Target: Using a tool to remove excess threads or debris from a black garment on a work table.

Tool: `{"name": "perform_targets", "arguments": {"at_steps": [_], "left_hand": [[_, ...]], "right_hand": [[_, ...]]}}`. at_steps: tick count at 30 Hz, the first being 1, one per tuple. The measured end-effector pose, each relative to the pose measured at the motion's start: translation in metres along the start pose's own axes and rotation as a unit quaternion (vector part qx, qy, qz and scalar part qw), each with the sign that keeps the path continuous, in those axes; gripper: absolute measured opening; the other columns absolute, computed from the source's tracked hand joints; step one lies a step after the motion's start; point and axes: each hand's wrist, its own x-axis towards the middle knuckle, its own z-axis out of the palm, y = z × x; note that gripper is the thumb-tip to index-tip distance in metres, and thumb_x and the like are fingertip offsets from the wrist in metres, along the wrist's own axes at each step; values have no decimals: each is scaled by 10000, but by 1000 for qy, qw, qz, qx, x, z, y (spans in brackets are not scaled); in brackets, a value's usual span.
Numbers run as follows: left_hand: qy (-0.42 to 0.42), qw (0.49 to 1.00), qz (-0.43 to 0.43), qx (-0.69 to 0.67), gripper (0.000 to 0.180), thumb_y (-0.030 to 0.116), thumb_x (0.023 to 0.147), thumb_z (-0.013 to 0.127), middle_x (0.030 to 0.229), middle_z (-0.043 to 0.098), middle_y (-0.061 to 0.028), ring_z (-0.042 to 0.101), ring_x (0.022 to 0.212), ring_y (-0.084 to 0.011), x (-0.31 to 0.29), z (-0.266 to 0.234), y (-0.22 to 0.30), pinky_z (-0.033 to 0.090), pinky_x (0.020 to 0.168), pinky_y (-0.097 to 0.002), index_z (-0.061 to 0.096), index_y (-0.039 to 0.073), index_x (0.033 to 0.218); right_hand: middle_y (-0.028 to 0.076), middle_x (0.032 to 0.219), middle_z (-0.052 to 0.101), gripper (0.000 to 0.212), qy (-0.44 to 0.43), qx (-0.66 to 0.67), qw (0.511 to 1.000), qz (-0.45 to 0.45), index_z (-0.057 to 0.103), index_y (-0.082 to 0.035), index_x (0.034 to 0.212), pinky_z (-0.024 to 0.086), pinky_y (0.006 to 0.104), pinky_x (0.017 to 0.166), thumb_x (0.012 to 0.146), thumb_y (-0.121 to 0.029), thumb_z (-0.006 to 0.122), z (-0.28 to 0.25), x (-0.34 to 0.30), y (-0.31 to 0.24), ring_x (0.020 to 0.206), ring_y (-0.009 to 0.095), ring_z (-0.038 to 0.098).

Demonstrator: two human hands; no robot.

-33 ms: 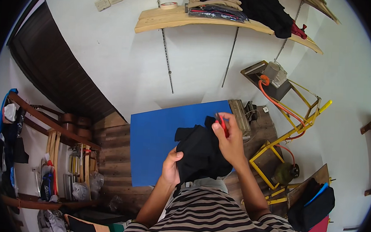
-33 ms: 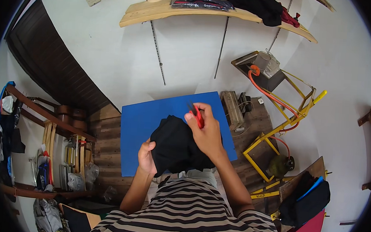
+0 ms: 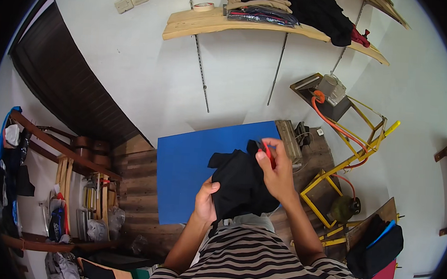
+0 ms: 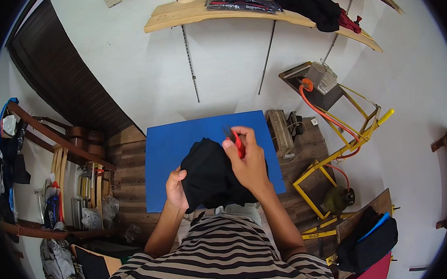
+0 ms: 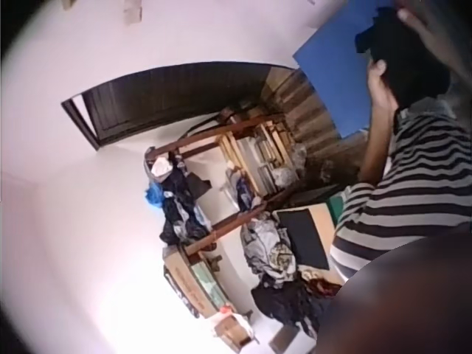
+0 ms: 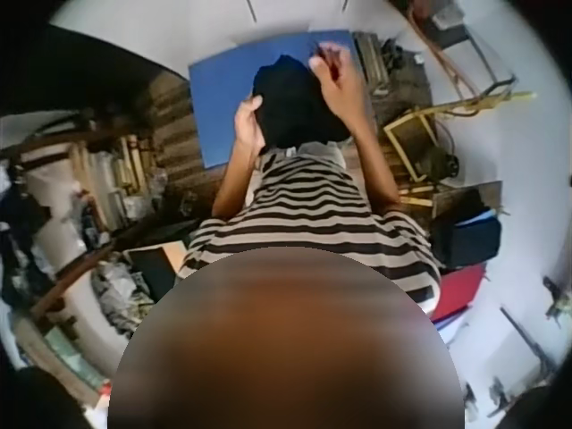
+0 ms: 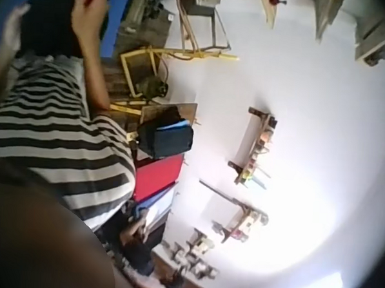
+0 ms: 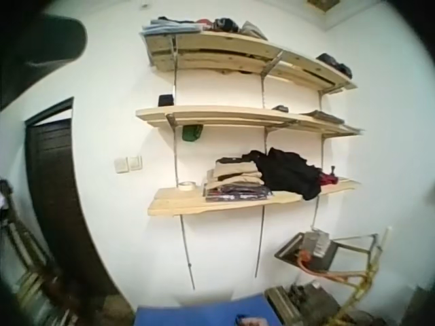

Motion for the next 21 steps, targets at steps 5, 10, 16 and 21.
{"name": "perform_targets", "arguments": {"at_steps": [5, 10, 16, 21], "left_hand": [[-15, 999, 7, -31, 587, 193, 861, 515, 1322, 511, -213, 564, 1162, -297, -1, -3, 2, 448, 1002, -410, 369, -74, 1364], [-38, 998, 7, -58, 572, 187, 880, 495, 1340, 500, -205, 546, 1189, -293, 1, -3, -1, 425, 1027, -408, 359, -64, 1376], [-47, 998, -8, -46, 562, 181, 886, 471, 1353, 492, -200, 538, 1201, -287, 5, -1, -4, 417, 1034, -406, 356, -61, 1381], [-54, 997, -1, -57, 563, 178, 884, 467, 1352, 493, -201, 535, 1204, -290, 7, 0, -7, 415, 1036, -405, 357, -65, 1380]], "right_hand": [[100, 728, 610, 321, -79, -91, 993, -17, 519, -22, 1006, 477, 309, 572, 847, -235, 698, -3, -21, -8, 600, 219, 596], [118, 755, 636, 309, -50, -123, 988, -83, 537, -32, 1003, 503, 339, 567, 848, -245, 699, 0, -24, -3, 627, 267, 635], [143, 783, 662, 302, -25, -119, 990, -67, 527, -20, 993, 516, 336, 556, 837, -206, 707, -4, -25, 2, 638, 279, 661], [173, 826, 678, 292, -12, -136, 984, -115, 519, -12, 934, 536, 328, 572, 823, -195, 719, -5, -22, 5, 685, 295, 685]]}}
